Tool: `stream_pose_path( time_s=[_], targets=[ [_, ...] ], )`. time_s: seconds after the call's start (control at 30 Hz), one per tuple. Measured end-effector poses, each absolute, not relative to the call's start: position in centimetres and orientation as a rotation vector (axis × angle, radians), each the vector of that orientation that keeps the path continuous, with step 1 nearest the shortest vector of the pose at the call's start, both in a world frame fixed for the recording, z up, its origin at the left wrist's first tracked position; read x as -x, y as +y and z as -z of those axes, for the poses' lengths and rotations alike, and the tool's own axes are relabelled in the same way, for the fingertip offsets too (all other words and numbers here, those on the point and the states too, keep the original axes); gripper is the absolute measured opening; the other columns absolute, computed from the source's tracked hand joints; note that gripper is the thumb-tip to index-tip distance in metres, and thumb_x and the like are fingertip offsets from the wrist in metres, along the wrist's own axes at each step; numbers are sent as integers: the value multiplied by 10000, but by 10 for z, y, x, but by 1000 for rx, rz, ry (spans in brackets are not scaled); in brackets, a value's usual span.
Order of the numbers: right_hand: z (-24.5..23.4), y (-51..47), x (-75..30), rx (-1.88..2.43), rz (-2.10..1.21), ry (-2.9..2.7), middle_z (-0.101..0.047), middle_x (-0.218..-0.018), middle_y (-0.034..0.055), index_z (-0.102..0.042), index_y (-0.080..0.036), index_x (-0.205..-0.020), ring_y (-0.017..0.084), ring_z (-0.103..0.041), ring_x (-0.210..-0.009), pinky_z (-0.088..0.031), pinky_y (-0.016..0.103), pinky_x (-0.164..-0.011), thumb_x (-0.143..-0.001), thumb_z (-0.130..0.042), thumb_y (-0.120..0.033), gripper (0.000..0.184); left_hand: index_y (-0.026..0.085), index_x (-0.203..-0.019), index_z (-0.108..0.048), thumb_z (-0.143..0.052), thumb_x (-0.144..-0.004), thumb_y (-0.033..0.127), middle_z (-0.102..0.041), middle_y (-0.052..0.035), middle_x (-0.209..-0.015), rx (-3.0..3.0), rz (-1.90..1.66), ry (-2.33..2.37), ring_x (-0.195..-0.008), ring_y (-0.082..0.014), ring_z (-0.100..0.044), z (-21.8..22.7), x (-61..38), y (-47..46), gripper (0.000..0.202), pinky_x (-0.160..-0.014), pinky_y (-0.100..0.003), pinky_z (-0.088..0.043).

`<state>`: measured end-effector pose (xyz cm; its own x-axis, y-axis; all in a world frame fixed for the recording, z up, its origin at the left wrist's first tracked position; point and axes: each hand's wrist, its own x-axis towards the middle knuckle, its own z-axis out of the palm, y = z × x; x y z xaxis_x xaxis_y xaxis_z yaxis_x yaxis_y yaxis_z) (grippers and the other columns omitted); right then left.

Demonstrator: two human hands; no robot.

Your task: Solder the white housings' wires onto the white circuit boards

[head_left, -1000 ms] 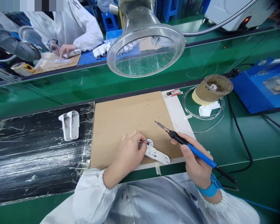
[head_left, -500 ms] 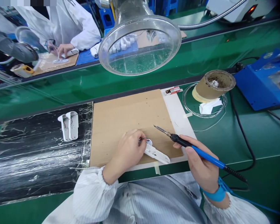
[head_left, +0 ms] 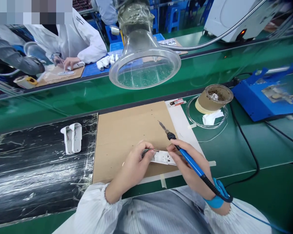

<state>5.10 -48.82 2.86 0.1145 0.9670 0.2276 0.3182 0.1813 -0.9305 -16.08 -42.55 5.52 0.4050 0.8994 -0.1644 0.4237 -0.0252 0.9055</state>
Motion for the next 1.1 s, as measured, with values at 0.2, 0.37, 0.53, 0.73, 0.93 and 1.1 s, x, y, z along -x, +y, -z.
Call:
stream_pose_path(
  time_s=[0.2, 0.37, 0.53, 0.73, 0.93, 1.1],
  targets=[
    [-35, -484, -47, 1330, -814, -1572, -786, -1204, 26, -638, -339, -1408, 196, -801, -1043, -673, 334, -955, -1071, -647, -246, 350, 213, -927, -617, -540, -1067, 445, -613, -27, -906, -1491, -621, 1125, -814, -184, -544, -50, 166, -426, 281, -740, -328, -421],
    [-45, -479, -40, 1317, -704, -1710, -771, -1143, 37, -620, -311, -1395, 222, -782, -1050, -660, 388, -963, -1057, -644, -213, 352, 216, -918, -608, -528, -1065, 446, -615, -30, -923, -1509, -626, 1141, -843, -194, -557, -50, 166, -429, 284, -781, -346, -435],
    [-52, -479, -34, 1365, -633, -1761, -779, -1094, 41, -622, -296, -1378, 217, -764, -992, -635, 408, -968, -1073, -633, -225, 313, 220, -939, -611, -524, -1070, 419, -644, -43, -983, -1548, -666, 1135, -923, -213, -598, -52, 167, -432, 254, -851, -372, -451],
    [-58, -478, -28, 1350, -589, -1788, -783, -1085, 23, -629, -307, -1355, 207, -753, -999, -618, 386, -946, -1072, -622, -199, 303, 224, -931, -609, -527, -1081, 390, -647, -40, -987, -1569, -709, 1099, -943, -211, -606, -53, 170, -435, 239, -864, -368, -456],
    [-63, -477, -23, 1339, -616, -1759, -773, -1070, 0, -649, -316, -1330, 175, -749, -962, -610, 312, -876, -1065, -646, -204, 287, 227, -938, -622, -529, -1089, 372, -637, -30, -976, -1562, -725, 1081, -935, -202, -607, -53, 172, -437, 229, -847, -350, -451],
    [-62, -477, -21, 1347, -682, -1737, -775, -1087, 1, -652, -324, -1334, 178, -755, -980, -619, 316, -885, -1077, -627, -226, 276, 227, -946, -612, -532, -1089, 382, -647, -41, -1005, -1530, -736, 1078, -961, -213, -611, -52, 174, -438, 225, -875, -367, -460]
  ],
)
